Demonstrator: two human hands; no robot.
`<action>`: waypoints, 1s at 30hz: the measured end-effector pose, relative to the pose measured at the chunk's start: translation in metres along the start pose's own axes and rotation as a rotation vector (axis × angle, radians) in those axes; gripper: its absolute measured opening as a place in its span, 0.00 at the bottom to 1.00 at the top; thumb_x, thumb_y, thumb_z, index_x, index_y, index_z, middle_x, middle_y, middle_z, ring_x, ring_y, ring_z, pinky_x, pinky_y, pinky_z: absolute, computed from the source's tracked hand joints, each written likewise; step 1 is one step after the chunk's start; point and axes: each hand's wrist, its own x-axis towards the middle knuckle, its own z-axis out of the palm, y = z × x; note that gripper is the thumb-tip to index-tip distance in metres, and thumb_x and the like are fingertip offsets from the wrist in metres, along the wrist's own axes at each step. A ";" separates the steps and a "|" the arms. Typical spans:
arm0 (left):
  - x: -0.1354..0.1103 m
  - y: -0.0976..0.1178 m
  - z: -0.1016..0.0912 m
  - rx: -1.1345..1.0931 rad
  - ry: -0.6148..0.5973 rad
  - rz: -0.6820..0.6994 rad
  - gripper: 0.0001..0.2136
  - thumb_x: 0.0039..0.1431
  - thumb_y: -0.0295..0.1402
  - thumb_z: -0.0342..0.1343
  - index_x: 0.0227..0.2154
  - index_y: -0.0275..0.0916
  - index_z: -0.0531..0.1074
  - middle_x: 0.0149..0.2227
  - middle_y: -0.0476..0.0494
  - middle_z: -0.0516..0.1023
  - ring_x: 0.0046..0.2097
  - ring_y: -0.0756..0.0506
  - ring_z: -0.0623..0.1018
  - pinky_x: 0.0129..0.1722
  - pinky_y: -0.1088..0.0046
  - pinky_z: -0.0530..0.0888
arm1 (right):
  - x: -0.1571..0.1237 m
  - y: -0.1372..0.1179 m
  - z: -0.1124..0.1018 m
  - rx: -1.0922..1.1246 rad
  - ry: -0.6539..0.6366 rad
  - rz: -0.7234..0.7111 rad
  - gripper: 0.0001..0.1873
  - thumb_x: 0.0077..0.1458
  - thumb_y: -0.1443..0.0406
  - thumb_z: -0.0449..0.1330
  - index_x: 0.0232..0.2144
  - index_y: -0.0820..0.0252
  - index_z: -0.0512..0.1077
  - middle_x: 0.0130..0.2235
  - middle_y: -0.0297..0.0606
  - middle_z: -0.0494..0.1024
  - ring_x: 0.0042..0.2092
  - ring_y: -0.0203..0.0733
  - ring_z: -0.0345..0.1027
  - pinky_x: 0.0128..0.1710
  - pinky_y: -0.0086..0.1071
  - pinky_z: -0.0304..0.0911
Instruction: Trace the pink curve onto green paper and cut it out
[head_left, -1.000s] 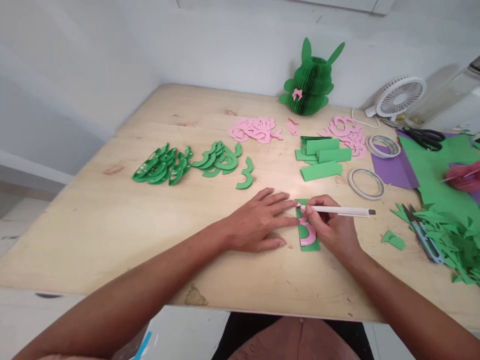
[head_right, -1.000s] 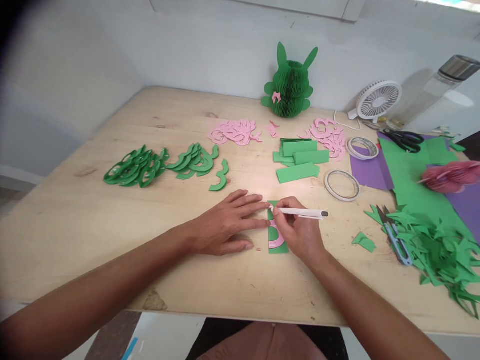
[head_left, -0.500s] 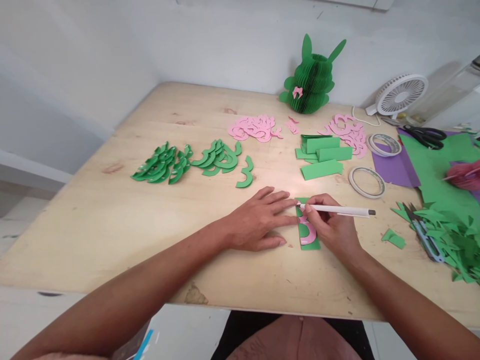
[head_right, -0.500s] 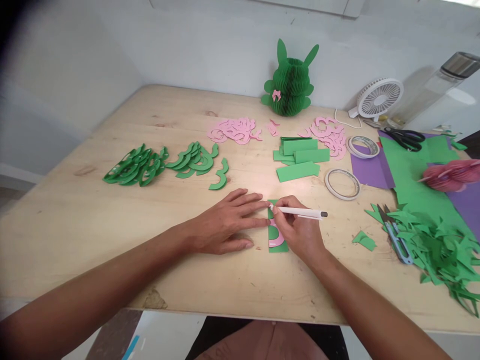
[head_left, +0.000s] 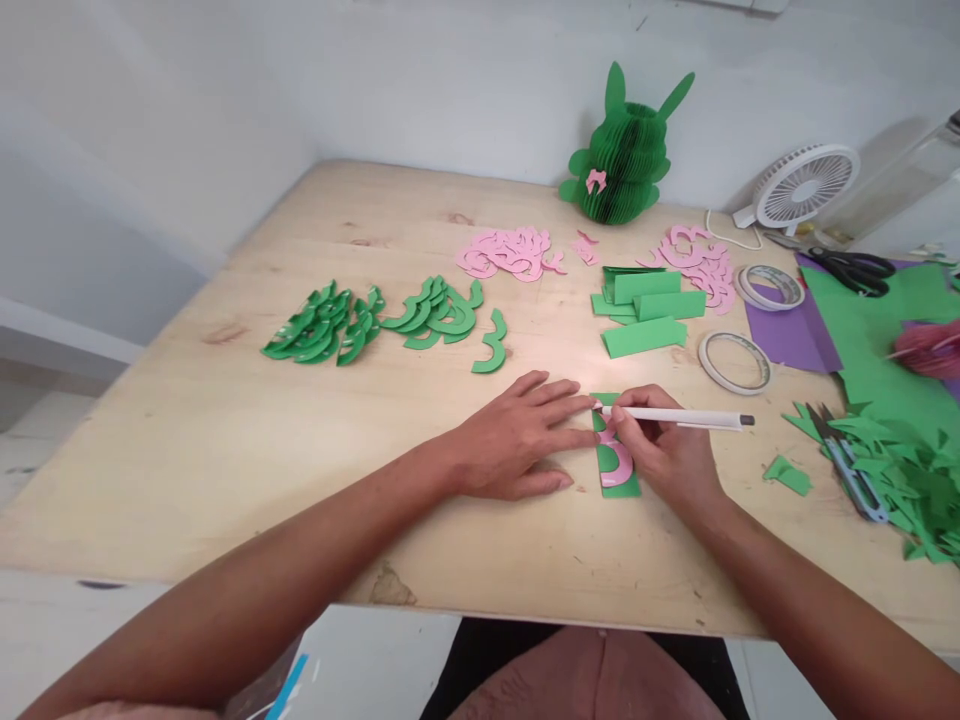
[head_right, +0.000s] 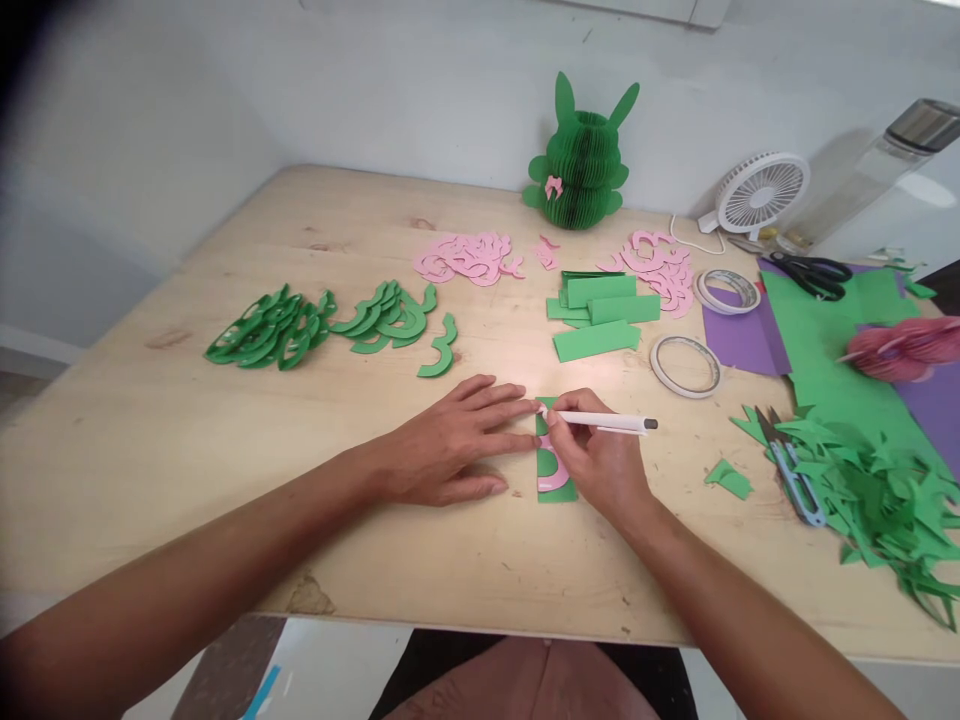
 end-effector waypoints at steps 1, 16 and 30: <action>0.000 0.000 0.000 -0.002 0.000 -0.001 0.21 0.60 0.42 0.51 0.56 0.47 0.65 0.62 0.39 0.62 0.62 0.35 0.59 0.59 0.51 0.54 | 0.000 0.000 0.000 -0.001 0.004 -0.002 0.04 0.57 0.63 0.56 0.32 0.58 0.67 0.26 0.34 0.74 0.26 0.37 0.69 0.22 0.29 0.60; -0.001 0.000 0.001 -0.001 -0.016 -0.019 0.21 0.60 0.42 0.51 0.56 0.46 0.65 0.63 0.40 0.60 0.63 0.35 0.57 0.60 0.50 0.53 | -0.001 -0.006 -0.002 -0.129 0.059 -0.029 0.03 0.55 0.65 0.56 0.28 0.58 0.67 0.23 0.31 0.71 0.21 0.33 0.61 0.19 0.27 0.56; -0.001 0.000 0.001 -0.011 -0.015 -0.027 0.21 0.60 0.42 0.51 0.56 0.47 0.66 0.63 0.41 0.60 0.64 0.36 0.57 0.61 0.51 0.52 | -0.001 -0.008 -0.004 -0.187 0.080 -0.049 0.04 0.53 0.66 0.56 0.27 0.58 0.67 0.22 0.30 0.70 0.20 0.32 0.59 0.18 0.26 0.55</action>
